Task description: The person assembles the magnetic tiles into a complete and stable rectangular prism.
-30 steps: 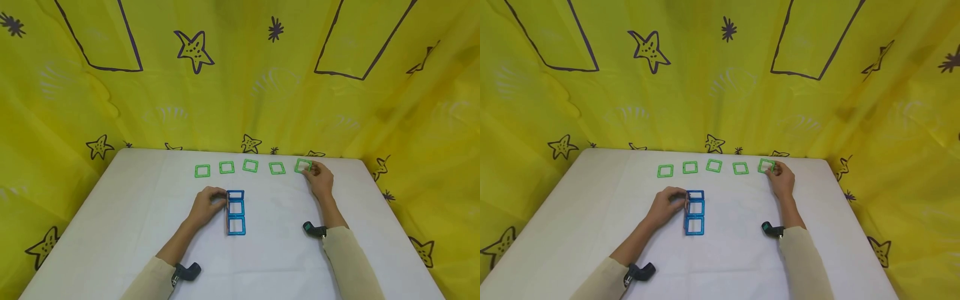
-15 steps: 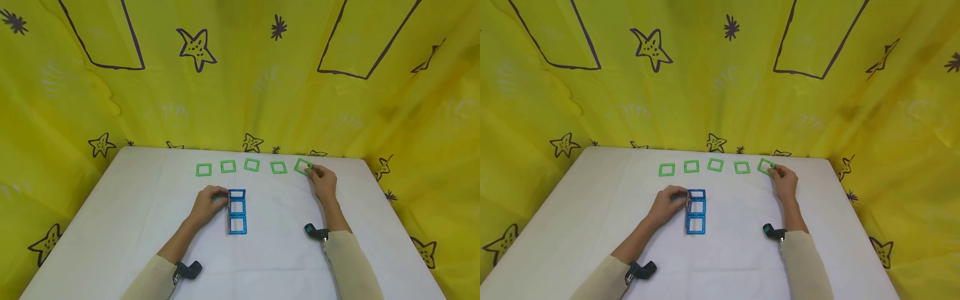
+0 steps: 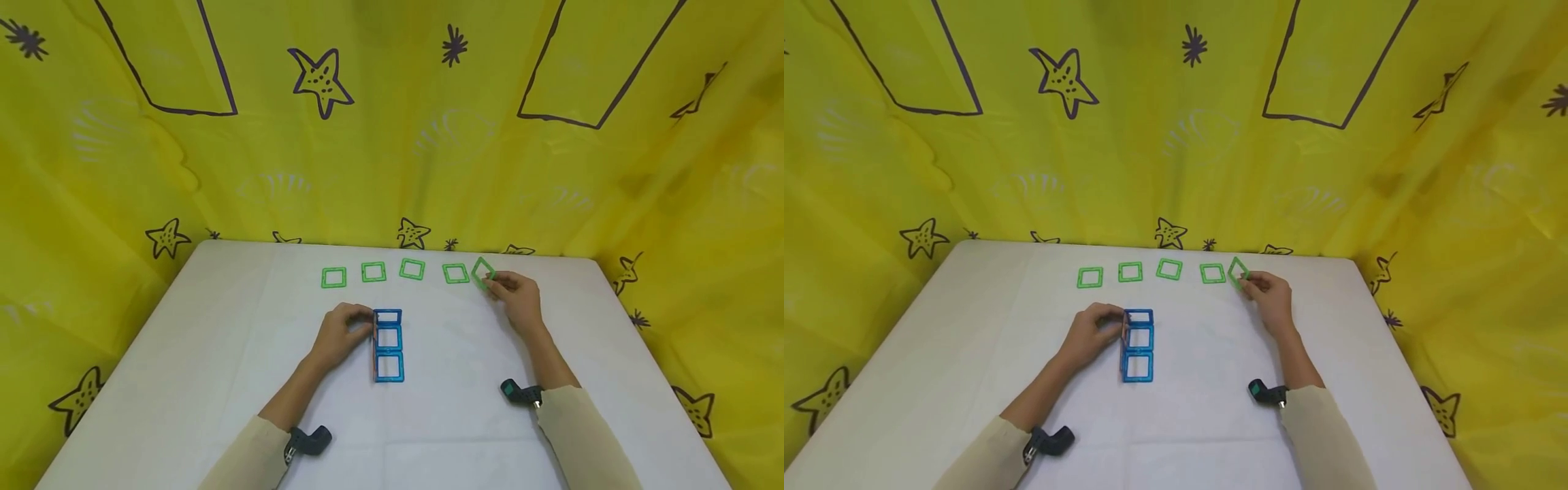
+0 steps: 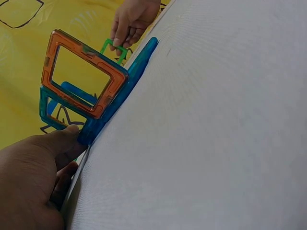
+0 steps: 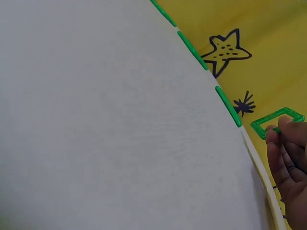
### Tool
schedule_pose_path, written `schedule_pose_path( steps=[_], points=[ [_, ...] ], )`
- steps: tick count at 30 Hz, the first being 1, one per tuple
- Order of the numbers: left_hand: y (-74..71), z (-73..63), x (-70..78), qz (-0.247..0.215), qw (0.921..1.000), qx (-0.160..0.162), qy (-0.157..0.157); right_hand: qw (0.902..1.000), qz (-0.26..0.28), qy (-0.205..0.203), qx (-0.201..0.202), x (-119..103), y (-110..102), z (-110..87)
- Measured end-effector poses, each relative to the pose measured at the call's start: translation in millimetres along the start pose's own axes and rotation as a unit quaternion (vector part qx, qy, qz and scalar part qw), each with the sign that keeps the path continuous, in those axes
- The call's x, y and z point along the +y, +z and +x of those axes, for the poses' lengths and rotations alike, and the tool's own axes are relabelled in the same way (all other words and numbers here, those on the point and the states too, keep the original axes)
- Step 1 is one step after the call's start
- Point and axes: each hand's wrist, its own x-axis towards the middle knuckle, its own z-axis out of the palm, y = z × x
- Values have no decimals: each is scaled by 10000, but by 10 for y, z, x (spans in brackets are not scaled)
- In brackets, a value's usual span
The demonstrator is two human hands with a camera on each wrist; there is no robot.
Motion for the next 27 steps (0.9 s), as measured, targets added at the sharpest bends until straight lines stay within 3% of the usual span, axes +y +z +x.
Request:
schedule_pose_path(
  steps=[6,15,22,27],
  points=[
    [-11,-9,-7,28,10000,-23,-76,9992,-315,-89,-232,-132,54,-159],
    [-18,-30,-17,12,10000,5,0,9943,-561,-715,-554,-308,209,-379],
    [5,-19,-5,-29,10000,6,15,9914,-785,-791,-692,-403,333,-521],
    [-4,-2,4,28,10000,-38,25,9878,-820,-1057,-802,-613,430,-670]
  ],
)
